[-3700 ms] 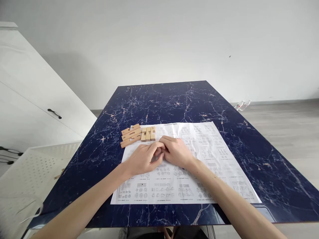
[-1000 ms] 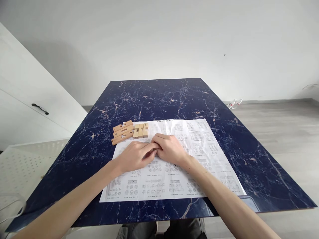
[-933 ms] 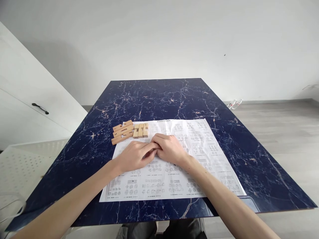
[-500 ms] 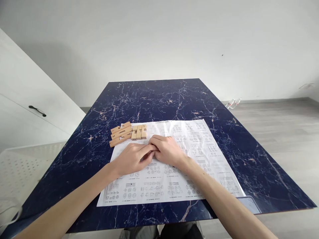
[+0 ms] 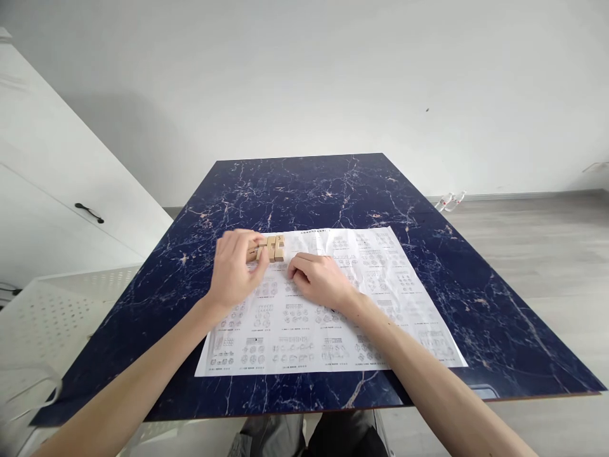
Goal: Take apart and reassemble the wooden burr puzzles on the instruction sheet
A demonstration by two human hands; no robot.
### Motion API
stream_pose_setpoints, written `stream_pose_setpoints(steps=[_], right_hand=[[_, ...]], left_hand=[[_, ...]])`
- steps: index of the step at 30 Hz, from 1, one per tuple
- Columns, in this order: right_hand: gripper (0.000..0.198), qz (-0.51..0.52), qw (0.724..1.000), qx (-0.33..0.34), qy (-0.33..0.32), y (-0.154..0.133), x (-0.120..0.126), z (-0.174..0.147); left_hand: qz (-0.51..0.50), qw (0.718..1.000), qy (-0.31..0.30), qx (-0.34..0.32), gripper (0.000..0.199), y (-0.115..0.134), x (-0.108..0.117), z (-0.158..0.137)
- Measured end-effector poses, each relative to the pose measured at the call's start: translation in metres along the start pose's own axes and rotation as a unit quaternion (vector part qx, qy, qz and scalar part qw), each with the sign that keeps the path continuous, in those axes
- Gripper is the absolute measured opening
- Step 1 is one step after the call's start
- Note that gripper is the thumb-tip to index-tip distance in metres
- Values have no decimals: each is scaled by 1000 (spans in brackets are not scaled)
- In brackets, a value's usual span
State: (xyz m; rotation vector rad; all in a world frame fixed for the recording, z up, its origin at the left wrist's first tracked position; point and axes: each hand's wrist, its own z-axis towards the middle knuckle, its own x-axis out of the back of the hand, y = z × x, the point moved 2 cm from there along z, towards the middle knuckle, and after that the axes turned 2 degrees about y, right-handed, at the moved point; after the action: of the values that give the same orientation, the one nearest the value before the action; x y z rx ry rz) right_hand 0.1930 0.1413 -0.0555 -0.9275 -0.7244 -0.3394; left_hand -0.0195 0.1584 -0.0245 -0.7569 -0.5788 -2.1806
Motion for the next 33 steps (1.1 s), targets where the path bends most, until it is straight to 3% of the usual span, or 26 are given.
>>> stream_pose_setpoints(steps=[4, 8, 11, 19, 26, 33], right_hand=[[28, 13, 1000, -27, 1, 1, 3, 0], [29, 21, 999, -45, -11, 2, 4, 1], [30, 20, 999, -45, -12, 2, 3, 1], [28, 23, 998, -57, -8, 4, 3, 1], [27, 25, 998, -64, -6, 4, 2, 1], [25, 22, 997, -74, -3, 7, 1, 1]], left_hand=[[95, 988, -39, 118, 44, -39, -2, -8], [88, 950, -224, 198, 68, -59, -12, -19], [85, 929, -292, 209, 73, -62, -11, -22], [82, 927, -306, 201, 73, -56, 23, -45], [59, 932, -325, 151, 72, -24, 53, -79], [24, 930, -354, 98, 68, 11, 60, -84]])
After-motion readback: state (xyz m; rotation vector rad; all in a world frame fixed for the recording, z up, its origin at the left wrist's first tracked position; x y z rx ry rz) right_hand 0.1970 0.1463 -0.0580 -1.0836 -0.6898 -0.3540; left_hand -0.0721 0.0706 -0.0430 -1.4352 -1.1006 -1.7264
